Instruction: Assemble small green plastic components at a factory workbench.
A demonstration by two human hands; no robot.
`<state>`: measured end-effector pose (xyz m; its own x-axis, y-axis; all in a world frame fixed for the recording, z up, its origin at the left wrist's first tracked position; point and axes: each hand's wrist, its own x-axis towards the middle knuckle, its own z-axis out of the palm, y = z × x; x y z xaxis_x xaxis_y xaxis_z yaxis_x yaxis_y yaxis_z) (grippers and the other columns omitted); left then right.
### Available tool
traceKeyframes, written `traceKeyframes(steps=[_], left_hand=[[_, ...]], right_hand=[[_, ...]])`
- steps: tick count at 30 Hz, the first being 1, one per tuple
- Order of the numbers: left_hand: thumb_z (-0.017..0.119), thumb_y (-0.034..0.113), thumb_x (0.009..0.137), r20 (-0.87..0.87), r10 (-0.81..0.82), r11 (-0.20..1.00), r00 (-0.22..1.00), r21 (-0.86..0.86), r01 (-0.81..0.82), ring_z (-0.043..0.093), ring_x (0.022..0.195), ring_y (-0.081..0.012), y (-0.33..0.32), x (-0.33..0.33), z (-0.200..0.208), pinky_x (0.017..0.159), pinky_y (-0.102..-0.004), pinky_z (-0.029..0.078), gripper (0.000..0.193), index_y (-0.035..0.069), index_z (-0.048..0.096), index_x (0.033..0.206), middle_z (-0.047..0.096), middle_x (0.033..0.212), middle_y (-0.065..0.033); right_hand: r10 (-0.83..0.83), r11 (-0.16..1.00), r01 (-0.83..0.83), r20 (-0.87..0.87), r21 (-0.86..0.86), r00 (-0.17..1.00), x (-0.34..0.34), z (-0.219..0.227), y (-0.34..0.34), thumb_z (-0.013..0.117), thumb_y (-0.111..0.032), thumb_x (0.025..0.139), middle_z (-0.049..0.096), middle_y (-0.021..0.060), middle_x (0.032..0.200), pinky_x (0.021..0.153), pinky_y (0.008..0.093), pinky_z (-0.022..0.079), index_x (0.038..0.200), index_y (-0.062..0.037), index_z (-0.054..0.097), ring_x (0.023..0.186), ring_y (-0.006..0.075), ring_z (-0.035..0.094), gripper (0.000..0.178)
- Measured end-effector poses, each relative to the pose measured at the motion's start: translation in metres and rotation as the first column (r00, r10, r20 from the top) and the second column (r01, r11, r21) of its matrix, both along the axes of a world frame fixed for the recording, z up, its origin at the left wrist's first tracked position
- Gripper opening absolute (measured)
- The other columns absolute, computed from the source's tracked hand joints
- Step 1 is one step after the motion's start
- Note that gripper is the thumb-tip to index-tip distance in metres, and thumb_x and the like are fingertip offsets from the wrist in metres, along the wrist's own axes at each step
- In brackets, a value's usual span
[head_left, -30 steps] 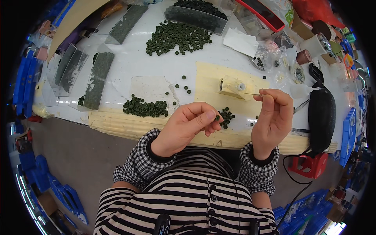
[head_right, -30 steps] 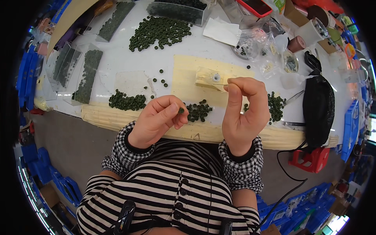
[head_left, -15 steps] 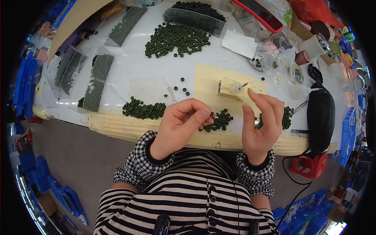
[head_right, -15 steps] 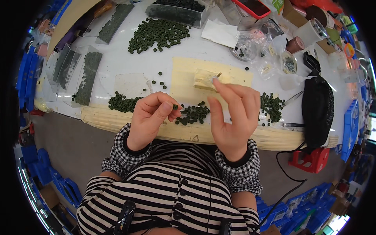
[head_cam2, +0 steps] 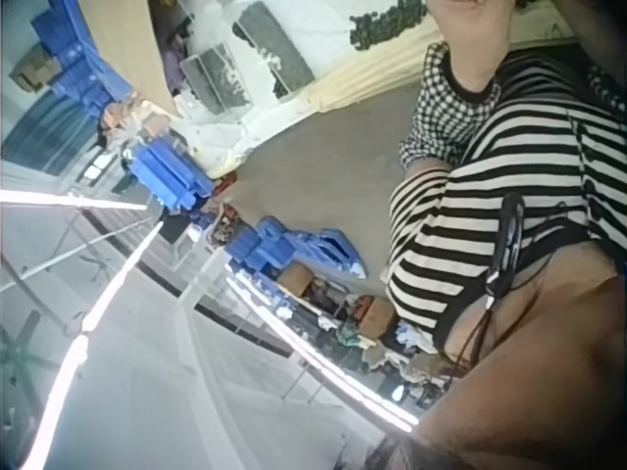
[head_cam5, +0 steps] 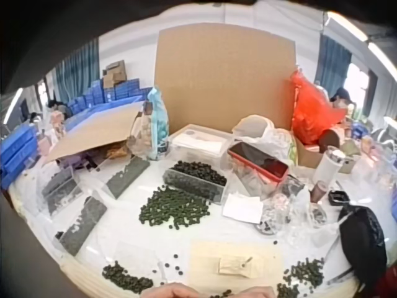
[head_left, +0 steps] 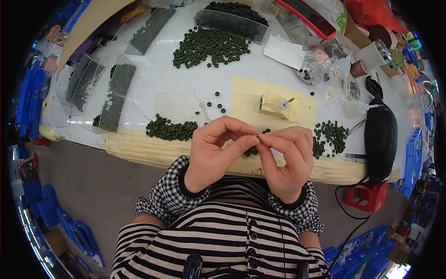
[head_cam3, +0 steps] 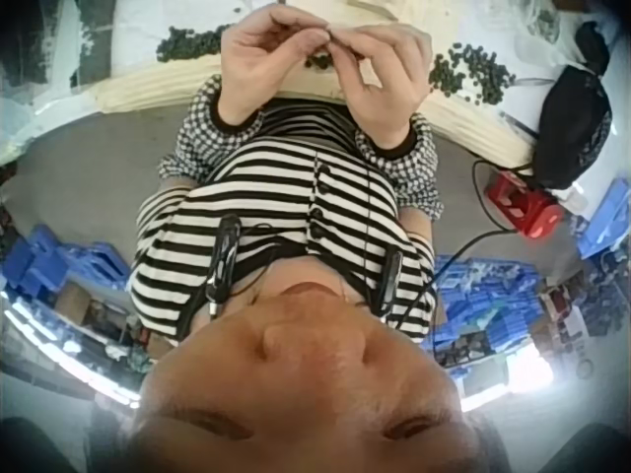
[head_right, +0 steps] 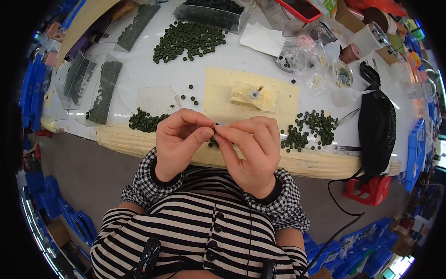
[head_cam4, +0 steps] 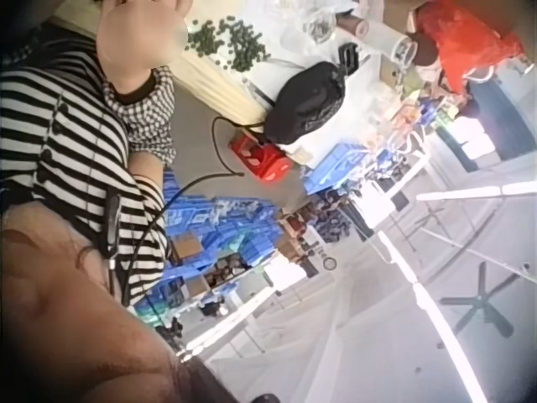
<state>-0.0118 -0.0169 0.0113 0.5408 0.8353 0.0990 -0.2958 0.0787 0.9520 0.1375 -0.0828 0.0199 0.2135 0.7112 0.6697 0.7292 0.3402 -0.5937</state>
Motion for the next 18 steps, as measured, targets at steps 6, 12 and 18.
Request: traceKeyframes(steps=[6,12,18], left_hand=[[0.068,-0.005,0.085,0.035,0.047,0.988,0.998,0.143,-0.051,0.064,0.088,-0.0145,-0.0041,0.0042,-0.0016,0.077,-0.0251,0.052,0.021,-0.004,0.068,0.106,0.068,0.098,-0.0115],[0.065,-0.009,0.085,0.037,0.070,0.992,0.997,0.102,-0.074,0.065,0.089,-0.0150,-0.0021,0.0027,0.0005,0.079,-0.0245,0.052,0.022,-0.005,0.068,0.106,0.068,0.098,-0.0118],[0.063,-0.008,0.087,0.077,0.073,0.997,0.994,0.031,-0.075,0.065,0.091,-0.0136,-0.0036,0.0031,0.0004,0.080,-0.0235,0.053,0.020,-0.005,0.066,0.107,0.068,0.099,-0.0112]], right_hand=[[-0.075,0.996,0.075,0.004,0.043,0.997,-0.0014,-0.0011,0.0001,0.079,0.004,0.063,0.064,0.0040,0.084,0.066,0.0308,0.045,0.089,-0.0063,0.073,0.076,0.0217,0.055,0.029],[-0.035,0.999,0.035,-0.015,0.041,0.999,-0.0067,-0.0024,-0.0015,0.078,0.005,0.065,0.065,0.0045,0.086,0.066,0.0307,0.046,0.096,-0.0059,0.074,0.077,0.0219,0.057,0.033],[0.001,0.999,-0.001,-0.016,0.035,1.000,-0.0066,-0.0032,-0.0026,0.077,0.004,0.066,0.065,0.0050,0.087,0.066,0.0309,0.045,0.100,-0.0059,0.074,0.076,0.0220,0.056,0.035]])
